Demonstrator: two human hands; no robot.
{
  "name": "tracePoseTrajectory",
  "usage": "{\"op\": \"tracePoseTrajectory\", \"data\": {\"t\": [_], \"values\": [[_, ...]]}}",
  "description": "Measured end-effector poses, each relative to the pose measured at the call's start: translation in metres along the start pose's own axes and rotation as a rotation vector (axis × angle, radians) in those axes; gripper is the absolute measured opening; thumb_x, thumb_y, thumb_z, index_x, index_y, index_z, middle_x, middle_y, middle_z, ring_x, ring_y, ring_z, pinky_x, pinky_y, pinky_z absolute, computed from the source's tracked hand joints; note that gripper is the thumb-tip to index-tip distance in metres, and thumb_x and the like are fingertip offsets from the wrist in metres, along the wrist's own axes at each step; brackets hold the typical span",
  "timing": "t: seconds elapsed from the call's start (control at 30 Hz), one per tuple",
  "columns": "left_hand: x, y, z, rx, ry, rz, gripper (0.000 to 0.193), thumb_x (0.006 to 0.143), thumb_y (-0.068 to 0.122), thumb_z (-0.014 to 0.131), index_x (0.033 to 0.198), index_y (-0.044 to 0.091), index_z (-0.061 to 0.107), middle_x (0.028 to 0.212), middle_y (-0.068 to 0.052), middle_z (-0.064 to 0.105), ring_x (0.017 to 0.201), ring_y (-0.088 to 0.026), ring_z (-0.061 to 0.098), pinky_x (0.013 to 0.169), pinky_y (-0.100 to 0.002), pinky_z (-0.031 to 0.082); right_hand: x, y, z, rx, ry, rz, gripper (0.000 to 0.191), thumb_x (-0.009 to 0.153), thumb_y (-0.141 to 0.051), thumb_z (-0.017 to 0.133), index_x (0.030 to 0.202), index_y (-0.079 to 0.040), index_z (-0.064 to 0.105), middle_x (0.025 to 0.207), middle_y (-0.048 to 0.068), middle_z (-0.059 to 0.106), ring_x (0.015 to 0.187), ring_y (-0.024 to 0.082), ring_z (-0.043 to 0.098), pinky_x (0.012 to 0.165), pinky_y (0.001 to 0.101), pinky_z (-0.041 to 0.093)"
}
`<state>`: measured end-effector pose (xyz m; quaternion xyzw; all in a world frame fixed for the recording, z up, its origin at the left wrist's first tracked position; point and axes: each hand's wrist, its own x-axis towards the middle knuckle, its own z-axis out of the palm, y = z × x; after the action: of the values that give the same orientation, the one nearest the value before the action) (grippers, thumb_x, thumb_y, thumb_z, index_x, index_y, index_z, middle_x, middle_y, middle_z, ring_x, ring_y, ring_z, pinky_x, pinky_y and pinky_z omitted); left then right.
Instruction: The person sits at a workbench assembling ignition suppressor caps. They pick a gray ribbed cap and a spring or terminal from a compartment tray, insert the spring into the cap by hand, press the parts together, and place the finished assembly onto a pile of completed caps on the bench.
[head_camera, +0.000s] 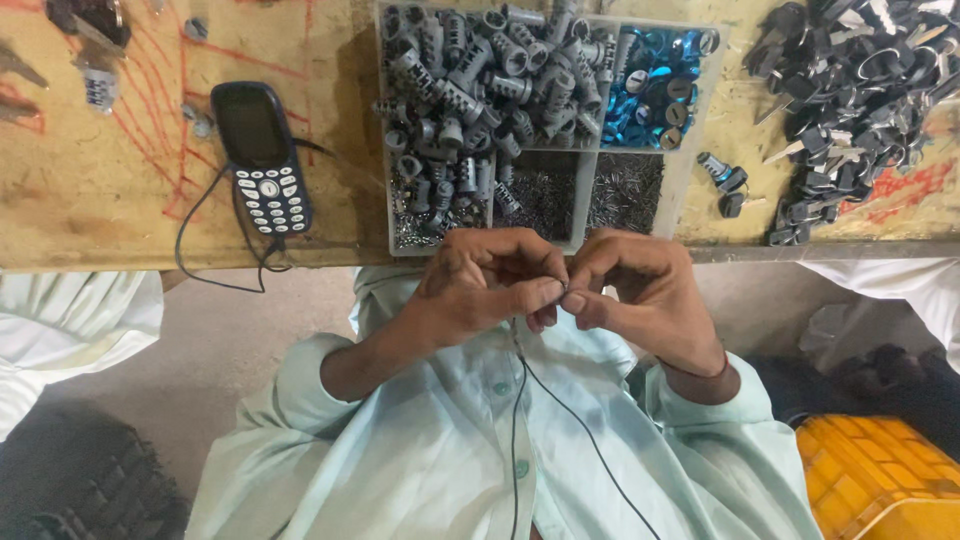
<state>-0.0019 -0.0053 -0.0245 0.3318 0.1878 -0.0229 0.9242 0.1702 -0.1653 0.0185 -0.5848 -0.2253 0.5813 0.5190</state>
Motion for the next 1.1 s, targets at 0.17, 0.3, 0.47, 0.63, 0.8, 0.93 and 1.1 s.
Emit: {"op": "tracePoseTrajectory", "data": {"t": [0.17,0.3,0.47,0.63,0.8,0.93,1.1], "values": [[-0.001,-0.003,0.001,-0.003,-0.024,0.037,0.017,0.100,0.011,0.071,0.110,-0.002,0.069,0.095,-0.009,0.074,0.081,-0.012,0.072,0.075,-0.028,0.062,-0.006,-0.005,0.003,0.065,0.000,0.027,0.006,0.093,0.001,0.074,0.094,0.004,0.069,0.097,0.011,0.066,0.082,0.015,0.066,0.070,0.0271,0.055],[-0.001,-0.003,0.003,0.031,-0.013,0.089,0.016,0.099,0.011,0.071,0.109,-0.002,0.069,0.098,-0.008,0.074,0.085,-0.012,0.073,0.077,-0.028,0.062,-0.005,-0.003,0.005,0.051,0.025,0.006,0.006,0.094,0.000,0.071,0.095,0.005,0.068,0.101,0.012,0.066,0.084,0.016,0.067,0.072,0.0272,0.056],[-0.006,0.004,0.007,0.323,0.074,0.327,0.013,0.098,0.009,0.072,0.108,0.001,0.070,0.099,-0.004,0.072,0.088,-0.009,0.072,0.081,-0.025,0.061,-0.004,0.016,0.015,-0.148,0.146,-0.300,0.012,0.093,0.000,0.076,0.101,0.002,0.067,0.104,0.012,0.066,0.086,0.017,0.069,0.070,0.0268,0.059],[-0.005,0.012,0.003,0.349,0.033,0.143,0.013,0.088,0.009,0.072,0.099,0.003,0.073,0.091,-0.002,0.071,0.078,-0.005,0.066,0.070,-0.022,0.055,-0.003,0.028,0.015,-0.870,0.282,-0.708,0.027,0.082,0.002,0.086,0.104,-0.002,0.070,0.098,0.012,0.070,0.082,0.023,0.072,0.069,0.0327,0.057],[-0.013,0.012,-0.001,0.353,0.024,0.093,0.015,0.088,0.014,0.072,0.098,0.003,0.073,0.090,0.000,0.074,0.077,-0.003,0.067,0.068,-0.020,0.056,0.000,0.026,0.005,-0.596,-0.037,-0.665,0.029,0.085,0.011,0.077,0.110,-0.003,0.069,0.101,0.013,0.071,0.085,0.023,0.074,0.074,0.0317,0.063],[-0.020,0.003,0.003,0.400,0.049,0.216,0.013,0.094,0.013,0.073,0.100,0.002,0.074,0.092,-0.001,0.072,0.082,-0.005,0.067,0.073,-0.022,0.056,0.006,0.012,0.010,-0.382,-0.003,-0.382,0.026,0.086,0.004,0.078,0.108,-0.007,0.068,0.100,0.008,0.071,0.088,0.020,0.073,0.078,0.0304,0.060],[-0.018,-0.003,0.008,0.040,0.143,0.002,0.014,0.094,0.012,0.071,0.100,-0.001,0.070,0.080,-0.001,0.066,0.067,-0.006,0.061,0.058,-0.023,0.051,0.043,-0.005,0.029,-1.130,0.338,-0.333,0.027,0.086,-0.008,0.089,0.107,-0.004,0.073,0.098,0.014,0.066,0.081,0.027,0.067,0.068,0.0367,0.053]]}}
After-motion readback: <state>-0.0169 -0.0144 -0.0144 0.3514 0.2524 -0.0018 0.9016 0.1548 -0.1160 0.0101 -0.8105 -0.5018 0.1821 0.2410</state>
